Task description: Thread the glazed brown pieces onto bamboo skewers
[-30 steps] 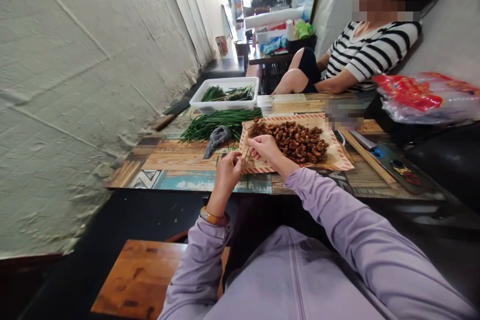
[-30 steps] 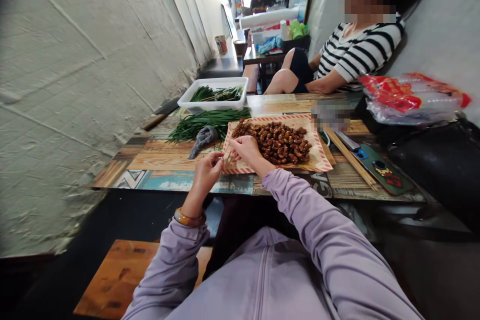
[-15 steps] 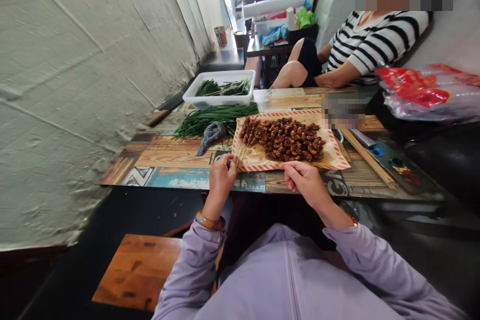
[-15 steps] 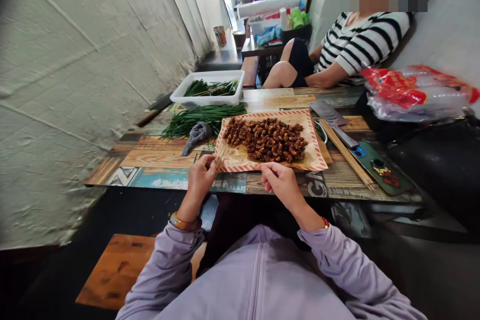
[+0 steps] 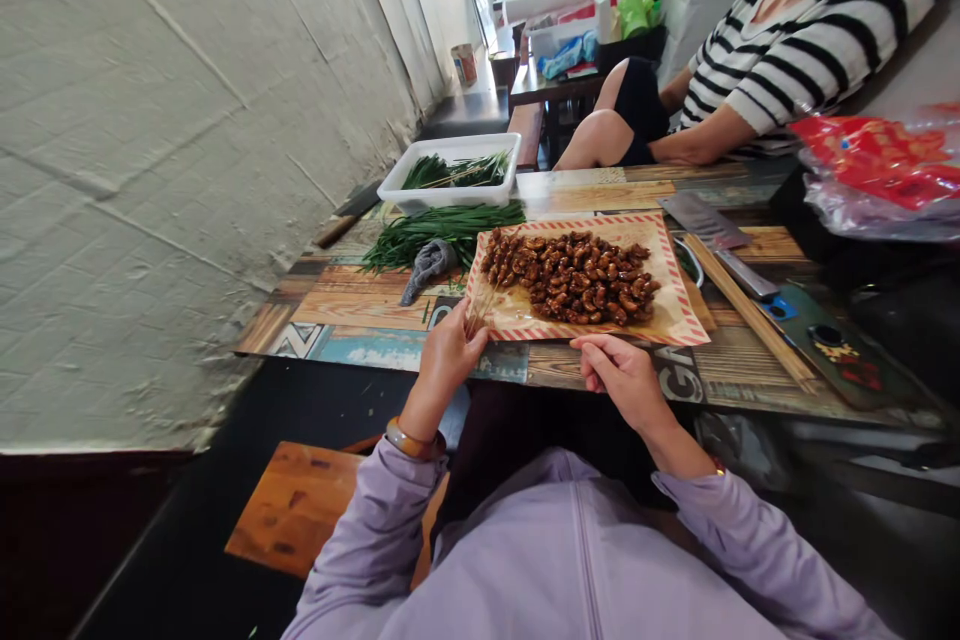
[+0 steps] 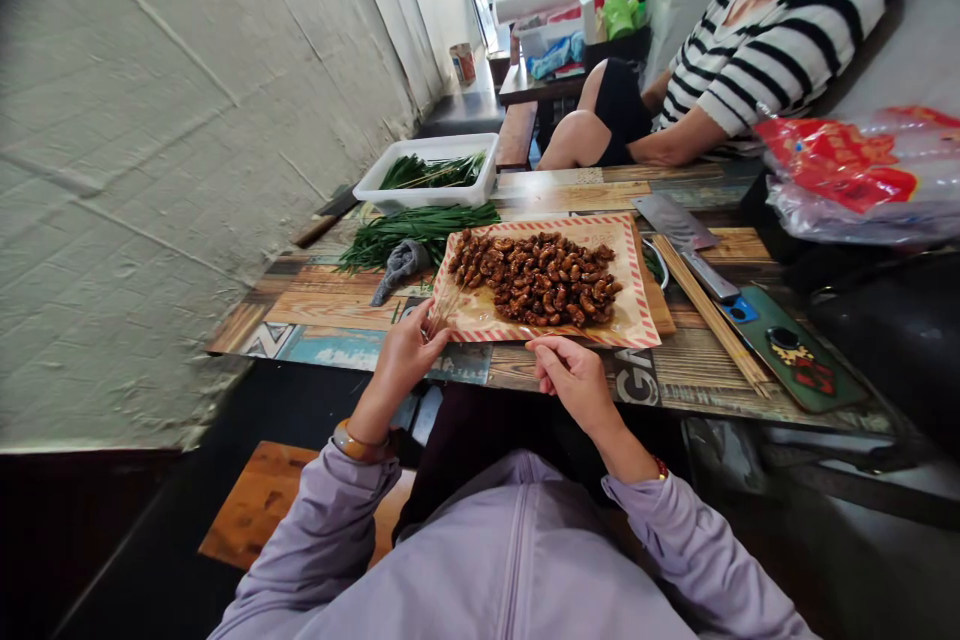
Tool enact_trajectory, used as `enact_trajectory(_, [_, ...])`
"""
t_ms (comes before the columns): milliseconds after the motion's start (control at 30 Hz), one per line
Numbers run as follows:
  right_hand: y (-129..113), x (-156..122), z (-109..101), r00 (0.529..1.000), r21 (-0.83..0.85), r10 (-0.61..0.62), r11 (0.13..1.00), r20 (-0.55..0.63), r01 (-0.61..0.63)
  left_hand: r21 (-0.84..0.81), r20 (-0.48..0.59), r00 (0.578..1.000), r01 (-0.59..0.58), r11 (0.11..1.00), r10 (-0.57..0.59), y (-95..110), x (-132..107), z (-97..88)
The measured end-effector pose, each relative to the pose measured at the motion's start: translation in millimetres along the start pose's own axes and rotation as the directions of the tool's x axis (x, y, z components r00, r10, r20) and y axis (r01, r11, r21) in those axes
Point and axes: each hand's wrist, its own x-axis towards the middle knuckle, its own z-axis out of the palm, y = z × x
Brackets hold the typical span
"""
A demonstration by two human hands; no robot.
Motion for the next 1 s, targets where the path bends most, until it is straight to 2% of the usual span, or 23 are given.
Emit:
enact_trajectory(267, [2.6, -0.3, -5.2, 1.000, 0.038, 0.002, 0.999, 0.004, -0.002, -0.004, 0.003, 0.996, -0.094, 0.996, 0.094, 8.3, -3.5, 11.0])
enact_trajectory(400, [0.5, -1.0, -6.2, 1.000, 0.043, 0.005, 0.999, 0.023, -0.006, -0.024, -0.003, 0.996, -0.092, 0.995, 0.092, 12.1, -6.7, 14.6])
enact_trajectory(600, [1.8, 1.8, -4.1, 1.000, 0.035, -0.003, 0.999, 0.003, 0.003, -0.065, 0.046, 0.997, -0.063, 0.996, 0.066, 4.5, -6.4, 5.3])
enact_trajectory(667, [2.1, 2.5, -3.1, 1.000, 0.024, -0.005, 1.000, -0.017, 0.006, -0.070, 0.016, 0.998, -0.062, 0.996, 0.063, 6.4, -4.4, -1.2])
enact_trajectory(733, [-0.6, 2.8, -4.0, 0.999, -0.001, -0.041, 0.999, -0.001, 0.041, -0.063, -0.127, 0.989, -0.084, 0.994, 0.075, 13.1, 1.3, -7.2])
enact_trajectory(800, [-7.4, 1.6, -8.1, 0.996, -0.029, -0.090, 0.995, 0.009, 0.090, -0.090, -0.278, 0.957, -0.115, 0.989, 0.086, 25.1, 9.3, -10.9])
enact_trajectory(833, [-12.3, 0.0, -11.6, 0.993, -0.051, -0.120, 0.991, 0.007, 0.120, -0.131, -0.306, 0.947, -0.143, 0.981, 0.097, 33.1, 13.1, -11.5])
enact_trajectory(900, [-23.5, -4.3, -22.8, 0.983, -0.105, -0.177, 0.980, -0.042, 0.171, -0.255, -0.288, 0.952, -0.182, 0.950, 0.105, 51.2, 18.6, -9.5])
enact_trajectory(1000, [-36.5, -8.0, -53.5, 0.945, -0.187, -0.244, 0.961, -0.217, 0.205, -0.468, -0.183, 0.982, -0.128, 0.874, 0.045, 75.1, 22.0, 0.7])
